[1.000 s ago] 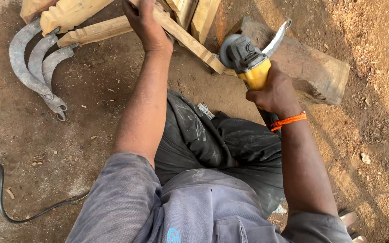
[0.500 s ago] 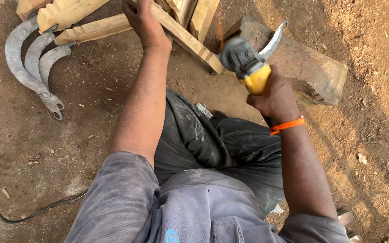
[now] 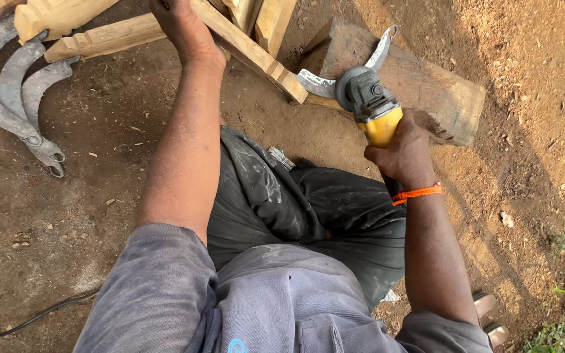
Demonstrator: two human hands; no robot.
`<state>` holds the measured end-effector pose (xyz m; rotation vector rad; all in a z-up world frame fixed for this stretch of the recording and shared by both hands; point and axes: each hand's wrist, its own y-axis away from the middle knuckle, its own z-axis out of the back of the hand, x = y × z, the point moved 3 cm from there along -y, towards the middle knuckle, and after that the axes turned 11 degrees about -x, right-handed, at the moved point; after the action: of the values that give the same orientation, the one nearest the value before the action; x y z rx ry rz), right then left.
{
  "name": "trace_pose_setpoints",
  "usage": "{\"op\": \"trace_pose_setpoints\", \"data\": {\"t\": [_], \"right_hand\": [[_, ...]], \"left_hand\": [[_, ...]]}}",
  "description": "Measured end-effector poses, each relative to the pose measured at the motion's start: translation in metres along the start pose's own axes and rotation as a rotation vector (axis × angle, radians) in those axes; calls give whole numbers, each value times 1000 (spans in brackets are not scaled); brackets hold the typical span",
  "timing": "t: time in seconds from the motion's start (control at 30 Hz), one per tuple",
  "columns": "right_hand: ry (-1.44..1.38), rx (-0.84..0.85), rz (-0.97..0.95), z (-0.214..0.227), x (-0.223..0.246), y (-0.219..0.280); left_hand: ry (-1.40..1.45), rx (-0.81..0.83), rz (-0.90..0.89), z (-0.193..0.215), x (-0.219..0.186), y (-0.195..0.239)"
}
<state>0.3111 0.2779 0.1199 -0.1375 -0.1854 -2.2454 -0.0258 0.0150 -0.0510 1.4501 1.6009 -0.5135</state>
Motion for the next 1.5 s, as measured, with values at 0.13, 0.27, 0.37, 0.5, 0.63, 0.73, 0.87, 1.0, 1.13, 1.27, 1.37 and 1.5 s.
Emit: {"op": "trace_pose_setpoints", "data": {"t": [0.13,0.27,0.37,0.5,0.63,0.73,0.87,1.0,1.13,1.27,1.37,1.5], "right_hand": [[-82,-66,-70,8,-12,0],[-41,-53,-81,9,-11,-3],[-54,-58,5,-1,-9,7],[-135,-150,32,3,-13,13],[-54,-78,-68,12,-3,5],[-58,-45,-29,4,12,13],[-163,-65,-3,2,16,23],[-80,-141,-35,16,14,14],[-117,-53,-22,4,25,17],[-116,-47,36,-8,33,27],[-93,-67,-44,3,29,22],[-63,-101,-29,15,33,17]], "left_hand": [[-15,33,-2,5,4,-2],[-43,23,50,6,7,-4],[-66,29,21,7,7,-7],[-59,-6,76,11,10,-4],[-40,25,18,7,6,-6],[-37,38,-2,7,8,-6],[-12,-2,44,11,11,-3],[-60,1,16,7,6,-2],[-58,5,-3,5,7,-1],[-44,-10,57,7,10,1],[7,-42,14,4,5,1],[-39,-10,-54,1,1,-1]]}}
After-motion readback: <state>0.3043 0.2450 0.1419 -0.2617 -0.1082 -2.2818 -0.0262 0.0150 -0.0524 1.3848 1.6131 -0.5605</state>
